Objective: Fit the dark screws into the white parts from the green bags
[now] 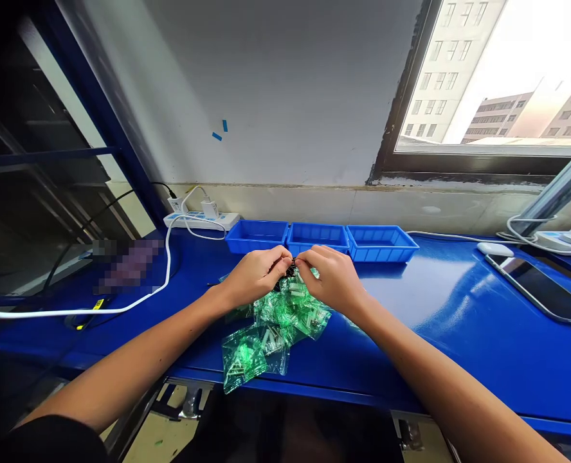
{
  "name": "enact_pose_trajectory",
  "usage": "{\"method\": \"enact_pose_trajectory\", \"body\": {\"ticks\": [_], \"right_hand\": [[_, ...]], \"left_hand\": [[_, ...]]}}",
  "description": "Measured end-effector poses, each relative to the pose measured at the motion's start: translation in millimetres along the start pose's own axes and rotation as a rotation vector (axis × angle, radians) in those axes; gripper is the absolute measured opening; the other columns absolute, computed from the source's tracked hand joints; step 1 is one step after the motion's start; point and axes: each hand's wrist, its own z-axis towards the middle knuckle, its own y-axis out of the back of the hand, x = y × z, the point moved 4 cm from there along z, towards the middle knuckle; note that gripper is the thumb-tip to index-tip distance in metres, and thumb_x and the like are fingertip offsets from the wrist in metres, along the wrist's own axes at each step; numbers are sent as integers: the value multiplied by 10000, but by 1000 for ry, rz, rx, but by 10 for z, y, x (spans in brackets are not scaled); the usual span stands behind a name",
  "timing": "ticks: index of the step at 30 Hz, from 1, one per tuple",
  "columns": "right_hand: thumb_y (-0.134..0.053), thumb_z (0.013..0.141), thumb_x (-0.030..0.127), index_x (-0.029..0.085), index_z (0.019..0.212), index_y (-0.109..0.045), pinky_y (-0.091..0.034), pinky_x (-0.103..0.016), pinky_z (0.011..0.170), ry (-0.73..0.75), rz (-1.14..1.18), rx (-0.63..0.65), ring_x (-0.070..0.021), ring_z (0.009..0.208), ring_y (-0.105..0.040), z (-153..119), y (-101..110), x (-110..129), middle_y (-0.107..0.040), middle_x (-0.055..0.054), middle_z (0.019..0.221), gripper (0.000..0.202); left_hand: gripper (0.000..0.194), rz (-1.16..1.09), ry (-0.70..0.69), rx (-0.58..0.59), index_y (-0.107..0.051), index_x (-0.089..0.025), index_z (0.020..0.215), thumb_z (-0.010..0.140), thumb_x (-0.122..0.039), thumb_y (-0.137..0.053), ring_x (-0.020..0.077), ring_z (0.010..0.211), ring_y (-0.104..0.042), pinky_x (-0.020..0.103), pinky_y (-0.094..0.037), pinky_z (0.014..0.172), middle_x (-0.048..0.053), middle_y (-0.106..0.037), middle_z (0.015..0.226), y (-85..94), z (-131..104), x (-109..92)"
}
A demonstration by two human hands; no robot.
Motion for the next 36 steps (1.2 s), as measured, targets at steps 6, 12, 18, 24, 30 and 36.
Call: {"method": "enact_pose_trajectory", "body": {"ticks": [6, 12, 18, 24, 30, 36], "right_hand": [[-460, 883, 193, 194, 814, -655, -423, -249, 595, 53, -1, -42, -124, 608, -561, 2, 15, 36, -635, -12, 663, 207], [-449, 884, 244, 189, 831, -654, -411, -255, 587, 4, -2, -1, -128, 605, -551, -4, -7, -3, -633, -15, 664, 219], [-442, 895, 237, 184, 751, -605, -407, -254, 594, -3, 20, 22, -136, 623, -564, -3, -18, -17, -640, -22, 676, 223], [-441, 894, 237, 190, 808, -570, -418, -250, 591, -10, 71, 55, -138, 631, -575, -10, -44, -36, -648, -25, 718, 162], [-443, 892, 237, 194, 824, -552, -420, -252, 595, 11, 80, 43, -140, 638, -579, -9, -34, -13, -638, -21, 706, 136], [-470, 880, 277, 184, 797, -546, -383, -245, 572, -65, 44, 39, -135, 618, -554, -8, -28, -27, -609, -14, 669, 146]], "left_hand": [[283, -34, -2, 13, -549, -168, 785, 925, -280, -330, 139, 659, -575, 260, -410, 618, 19, -636, 711, -3, 17, 6], [207, -23, 26, -30, -565, -168, 816, 883, -285, -409, 112, 547, -504, 234, -349, 527, -8, -610, 644, 9, 5, 1], [174, 8, 9, -32, -562, -165, 857, 872, -271, -425, 103, 524, -490, 233, -336, 524, -16, -596, 623, 8, -4, -19], [224, 45, 5, -20, -574, -171, 892, 898, -289, -385, 120, 569, -529, 244, -350, 548, -6, -613, 648, 13, -4, -28], [252, 51, -19, -25, -605, -171, 874, 899, -285, -381, 126, 610, -549, 247, -366, 571, 10, -639, 692, 7, -2, -30], [207, 40, -13, -70, -626, -178, 833, 867, -262, -441, 119, 593, -542, 239, -353, 558, 2, -645, 680, 26, -5, -39]]}}
